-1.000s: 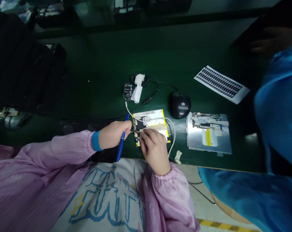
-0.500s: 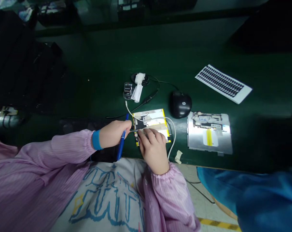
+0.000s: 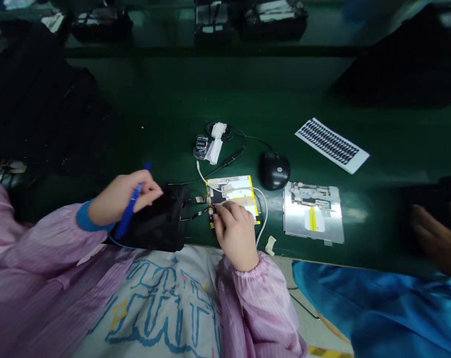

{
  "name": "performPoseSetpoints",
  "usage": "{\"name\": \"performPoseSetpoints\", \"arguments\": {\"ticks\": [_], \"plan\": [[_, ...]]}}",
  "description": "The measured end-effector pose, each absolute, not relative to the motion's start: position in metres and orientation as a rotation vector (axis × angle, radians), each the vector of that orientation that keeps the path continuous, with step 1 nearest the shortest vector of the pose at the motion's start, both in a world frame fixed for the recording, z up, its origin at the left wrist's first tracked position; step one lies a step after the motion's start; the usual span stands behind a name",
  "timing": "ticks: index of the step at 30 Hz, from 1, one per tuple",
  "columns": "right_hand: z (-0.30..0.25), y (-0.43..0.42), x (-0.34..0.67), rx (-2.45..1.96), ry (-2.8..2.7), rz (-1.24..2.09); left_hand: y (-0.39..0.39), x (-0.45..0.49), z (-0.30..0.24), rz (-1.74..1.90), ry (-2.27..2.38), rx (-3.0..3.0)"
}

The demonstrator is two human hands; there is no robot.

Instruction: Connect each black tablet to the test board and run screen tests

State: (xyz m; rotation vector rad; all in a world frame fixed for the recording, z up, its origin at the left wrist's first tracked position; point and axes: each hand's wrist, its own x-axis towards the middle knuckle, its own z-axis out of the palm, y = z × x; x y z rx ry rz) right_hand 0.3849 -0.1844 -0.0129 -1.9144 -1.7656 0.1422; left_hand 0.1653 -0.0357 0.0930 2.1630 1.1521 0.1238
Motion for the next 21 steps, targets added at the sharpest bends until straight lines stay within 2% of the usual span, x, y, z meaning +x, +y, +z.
{"name": "performPoseSetpoints", "arguments": {"ticks": [4, 7, 14, 21], "plan": [[-0.014, -0.165, 0.393, -1.914, -1.711, 0.062, -0.025, 0.094, 0.097, 0.155, 1.725, 2.191], [-0.023, -0.154, 0.394, -1.958, -1.756, 0.000, -0.030, 0.055, 0.090, 0.080, 1.972, 2.205], [-0.034, -0.147, 0.390, -2.016, -1.822, -0.129, -0.037, 0.029, 0.075, 0.075, 1.886, 1.910], [-0.035, -0.147, 0.384, -2.049, -1.781, -0.090, -0.029, 0.010, 0.072, 0.464, 1.724, 1.829]]}}
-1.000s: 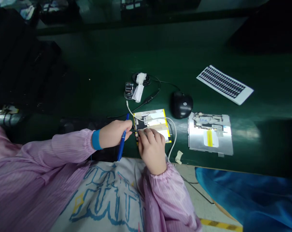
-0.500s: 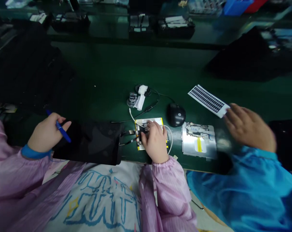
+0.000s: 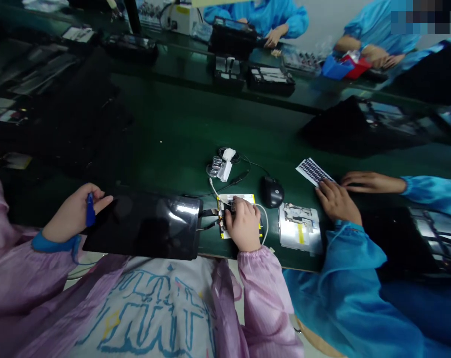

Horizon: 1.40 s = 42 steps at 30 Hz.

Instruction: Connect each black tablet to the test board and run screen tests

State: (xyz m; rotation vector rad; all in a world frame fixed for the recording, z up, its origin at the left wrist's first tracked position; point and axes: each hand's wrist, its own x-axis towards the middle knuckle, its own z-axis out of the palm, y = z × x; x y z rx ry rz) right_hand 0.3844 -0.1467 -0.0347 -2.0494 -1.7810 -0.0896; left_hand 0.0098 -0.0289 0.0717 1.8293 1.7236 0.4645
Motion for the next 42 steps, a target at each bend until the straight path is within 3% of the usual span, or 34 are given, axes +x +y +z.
{"name": "performPoseSetpoints", "arguments": {"ticks": [6, 10, 16, 21, 28, 42], "plan": [[-0.043, -0.147, 0.387, -2.008, -1.627, 0.004, -0.013, 0.014, 0.046, 0.782, 1.529, 1.540], [-0.020, -0.155, 0.356, -1.847, -1.577, -0.084, -0.007, 0.018, 0.030, 0.870, 1.424, 1.511], [0.023, -0.167, 0.271, -1.396, -2.295, 0.150, -0.011, 0.012, 0.021, 0.941, 1.291, 1.564], [0.026, -0.154, 0.267, -1.827, -2.021, -0.065, -0.015, 0.013, 0.021, 0.968, 1.241, 1.572], [0.032, -0.169, 0.239, -1.462, -2.351, 0.183, -0.017, 0.014, 0.018, 0.972, 1.191, 1.546], [0.023, -0.172, 0.222, -1.381, -2.428, 0.169, -0.019, 0.014, 0.012, 1.016, 1.119, 1.522]]}}
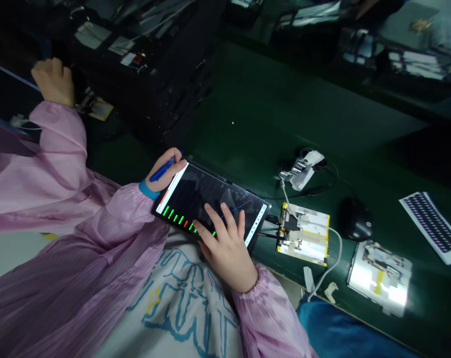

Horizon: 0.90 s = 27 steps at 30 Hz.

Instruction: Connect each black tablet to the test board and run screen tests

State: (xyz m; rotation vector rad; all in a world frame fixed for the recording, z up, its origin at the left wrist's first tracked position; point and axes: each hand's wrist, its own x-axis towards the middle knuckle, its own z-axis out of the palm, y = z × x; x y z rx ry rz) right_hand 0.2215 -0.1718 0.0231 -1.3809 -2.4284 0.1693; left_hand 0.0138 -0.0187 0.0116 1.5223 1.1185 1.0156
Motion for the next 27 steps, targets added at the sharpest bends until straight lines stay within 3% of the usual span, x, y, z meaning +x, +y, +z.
{"name": "performPoseSetpoints", "arguments": {"ticks": [19, 27], "plan": [[0.037, -0.156, 0.212, -1.315, -2.538, 0.330, -0.021, 0.015, 0.012, 1.010, 1.141, 1.511], [0.056, -0.062, 0.206, -1.546, -2.273, 0.216, -0.022, 0.012, 0.007, 1.101, 1.148, 1.507]]}}
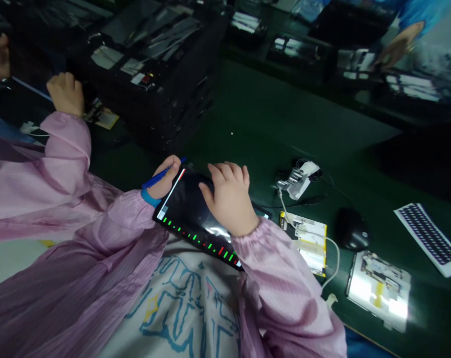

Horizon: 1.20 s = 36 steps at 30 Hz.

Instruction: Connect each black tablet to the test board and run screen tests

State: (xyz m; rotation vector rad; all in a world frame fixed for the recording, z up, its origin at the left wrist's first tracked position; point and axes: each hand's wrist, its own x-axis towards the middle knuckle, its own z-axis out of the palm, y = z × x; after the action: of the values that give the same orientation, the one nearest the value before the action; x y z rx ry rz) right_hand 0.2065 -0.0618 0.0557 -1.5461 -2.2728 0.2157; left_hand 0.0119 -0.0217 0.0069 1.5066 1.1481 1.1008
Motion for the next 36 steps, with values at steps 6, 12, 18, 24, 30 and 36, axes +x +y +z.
{"name": "performPoseSetpoints", "arguments": {"ticks": [6, 12, 18, 24, 30, 36], "plan": [[0.061, -0.012, 0.169, -1.485, -2.410, 0.433, -0.025, 0.010, 0.005, 1.149, 1.136, 1.502], [0.065, -0.019, 0.169, -1.335, -2.376, 0.391, -0.025, 0.010, 0.006, 1.161, 1.140, 1.463], [0.075, -0.061, 0.206, -1.093, -2.347, 0.556, -0.025, 0.011, 0.003, 1.173, 1.200, 1.487], [0.074, -0.100, 0.269, -1.200, -1.948, 0.841, -0.022, 0.010, 0.007, 1.136, 1.182, 1.512], [0.075, -0.128, 0.311, -1.356, -1.283, 0.850, -0.022, 0.009, 0.010, 1.046, 1.196, 1.473], [0.092, -0.144, 0.321, -1.337, -1.308, 0.529, -0.020, 0.008, 0.010, 1.044, 1.201, 1.509]]}}
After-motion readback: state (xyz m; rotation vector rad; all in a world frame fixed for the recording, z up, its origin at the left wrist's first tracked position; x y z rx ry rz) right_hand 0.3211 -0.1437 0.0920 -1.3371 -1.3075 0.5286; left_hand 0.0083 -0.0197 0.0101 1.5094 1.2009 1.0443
